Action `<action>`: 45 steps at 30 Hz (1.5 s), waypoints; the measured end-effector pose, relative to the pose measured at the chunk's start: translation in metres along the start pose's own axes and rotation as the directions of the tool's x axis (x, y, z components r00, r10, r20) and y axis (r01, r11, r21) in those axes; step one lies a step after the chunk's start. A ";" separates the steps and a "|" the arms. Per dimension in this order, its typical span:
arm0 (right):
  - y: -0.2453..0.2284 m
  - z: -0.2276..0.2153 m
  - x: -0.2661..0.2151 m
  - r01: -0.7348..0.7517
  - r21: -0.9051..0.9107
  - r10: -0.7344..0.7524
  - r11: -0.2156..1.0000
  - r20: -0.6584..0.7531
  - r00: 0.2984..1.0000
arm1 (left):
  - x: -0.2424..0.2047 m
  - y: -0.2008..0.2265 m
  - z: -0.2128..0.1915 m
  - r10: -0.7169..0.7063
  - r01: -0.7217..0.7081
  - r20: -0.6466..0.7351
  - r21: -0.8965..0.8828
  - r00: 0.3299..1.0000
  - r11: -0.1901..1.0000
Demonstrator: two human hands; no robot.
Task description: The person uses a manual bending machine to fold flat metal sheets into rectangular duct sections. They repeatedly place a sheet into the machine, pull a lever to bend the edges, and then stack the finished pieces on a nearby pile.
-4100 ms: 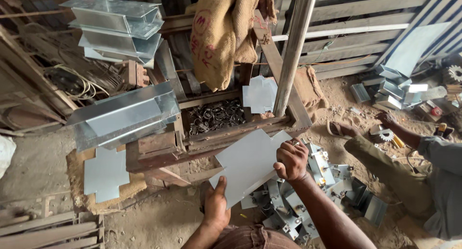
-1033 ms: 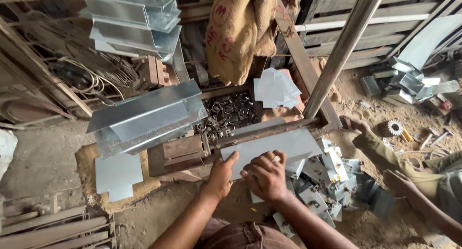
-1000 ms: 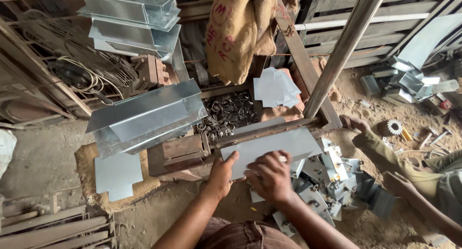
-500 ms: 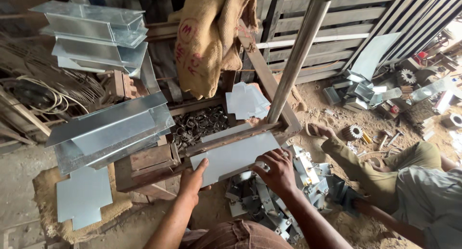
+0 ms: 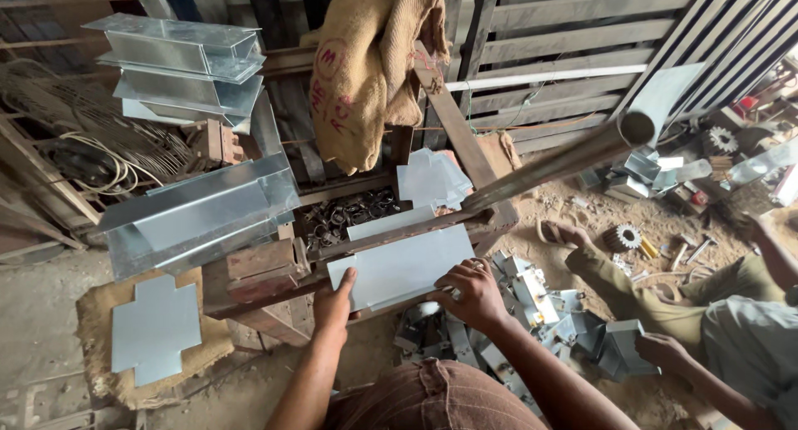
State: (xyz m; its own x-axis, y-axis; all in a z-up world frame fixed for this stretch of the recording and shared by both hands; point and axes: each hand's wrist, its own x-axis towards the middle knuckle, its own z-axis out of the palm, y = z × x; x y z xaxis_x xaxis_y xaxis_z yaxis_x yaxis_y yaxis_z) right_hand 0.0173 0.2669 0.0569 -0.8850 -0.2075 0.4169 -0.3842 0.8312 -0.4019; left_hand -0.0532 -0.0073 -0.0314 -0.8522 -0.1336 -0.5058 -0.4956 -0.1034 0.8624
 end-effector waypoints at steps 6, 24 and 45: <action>0.032 -0.010 0.003 -0.668 0.305 0.692 0.679 0.037 0.721 | 0.015 -0.021 -0.005 0.265 -0.265 -0.009 -0.071 0.964 0.962; 0.112 0.037 0.030 -0.824 0.490 0.788 0.285 0.370 0.492 | 0.018 -0.016 0.001 0.128 -0.124 0.003 -0.214 0.992 0.969; 0.111 0.073 0.020 -0.683 0.730 0.780 -0.012 0.434 0.451 | 0.016 -0.020 0.003 0.062 -0.067 -0.026 -0.252 0.998 0.965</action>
State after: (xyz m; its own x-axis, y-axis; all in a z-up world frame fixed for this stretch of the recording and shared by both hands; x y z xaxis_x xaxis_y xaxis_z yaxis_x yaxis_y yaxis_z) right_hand -0.0623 0.3171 -0.0382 -0.8128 0.3308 -0.4795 0.4170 -0.2443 -0.8754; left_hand -0.0576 -0.0043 -0.0567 -0.8767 -0.1653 -0.4518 -0.3796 -0.3392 0.8607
